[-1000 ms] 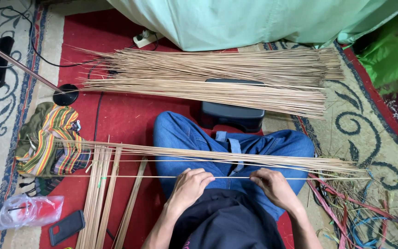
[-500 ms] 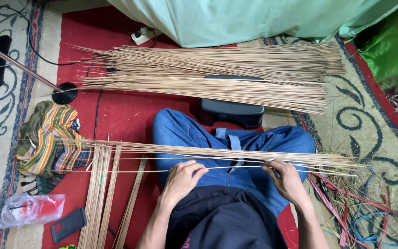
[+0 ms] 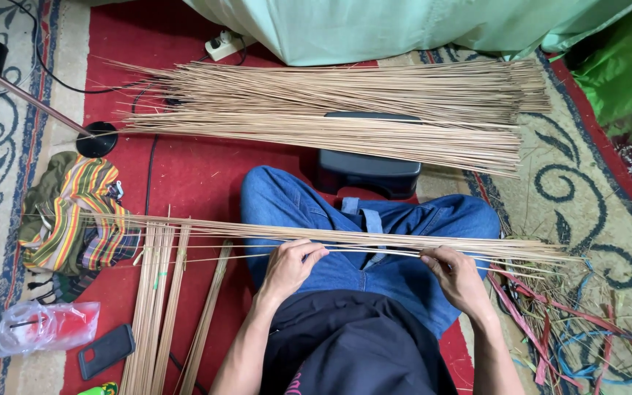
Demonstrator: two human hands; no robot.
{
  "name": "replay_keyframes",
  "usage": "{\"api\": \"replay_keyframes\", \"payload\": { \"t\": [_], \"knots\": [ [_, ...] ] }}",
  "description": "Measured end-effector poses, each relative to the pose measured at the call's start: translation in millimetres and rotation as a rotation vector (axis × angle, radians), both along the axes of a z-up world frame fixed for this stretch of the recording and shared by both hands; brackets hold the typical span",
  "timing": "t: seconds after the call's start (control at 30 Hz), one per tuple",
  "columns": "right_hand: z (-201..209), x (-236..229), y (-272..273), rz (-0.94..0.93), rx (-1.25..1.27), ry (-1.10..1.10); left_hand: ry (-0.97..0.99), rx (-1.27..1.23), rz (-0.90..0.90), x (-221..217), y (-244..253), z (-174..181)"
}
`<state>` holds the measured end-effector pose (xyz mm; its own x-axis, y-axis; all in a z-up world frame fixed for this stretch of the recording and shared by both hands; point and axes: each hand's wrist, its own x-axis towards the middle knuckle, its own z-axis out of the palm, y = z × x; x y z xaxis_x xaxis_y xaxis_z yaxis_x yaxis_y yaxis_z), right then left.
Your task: A person sitting on the floor organizes thin wooden sticks into a bundle, picking them up from a pile and placing them together.
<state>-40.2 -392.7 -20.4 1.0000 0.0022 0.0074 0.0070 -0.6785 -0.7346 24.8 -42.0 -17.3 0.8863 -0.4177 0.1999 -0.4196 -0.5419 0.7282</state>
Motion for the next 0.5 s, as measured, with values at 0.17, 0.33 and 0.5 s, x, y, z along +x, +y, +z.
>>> {"api": "replay_keyframes", "payload": {
  "t": [0.17,0.33,0.5],
  "knots": [
    [5,4,-6,0.024,-0.048,-0.002,-0.065,0.066,-0.060,11,0,0],
    [-15,15,-16,0.021,-0.097,0.002,-0.159,0.141,-0.065,26,-5,-18],
    [-34,19,-35,-0.017,-0.257,-0.112,-0.400,0.218,-0.030,33,-14,-32]
  ]
}}
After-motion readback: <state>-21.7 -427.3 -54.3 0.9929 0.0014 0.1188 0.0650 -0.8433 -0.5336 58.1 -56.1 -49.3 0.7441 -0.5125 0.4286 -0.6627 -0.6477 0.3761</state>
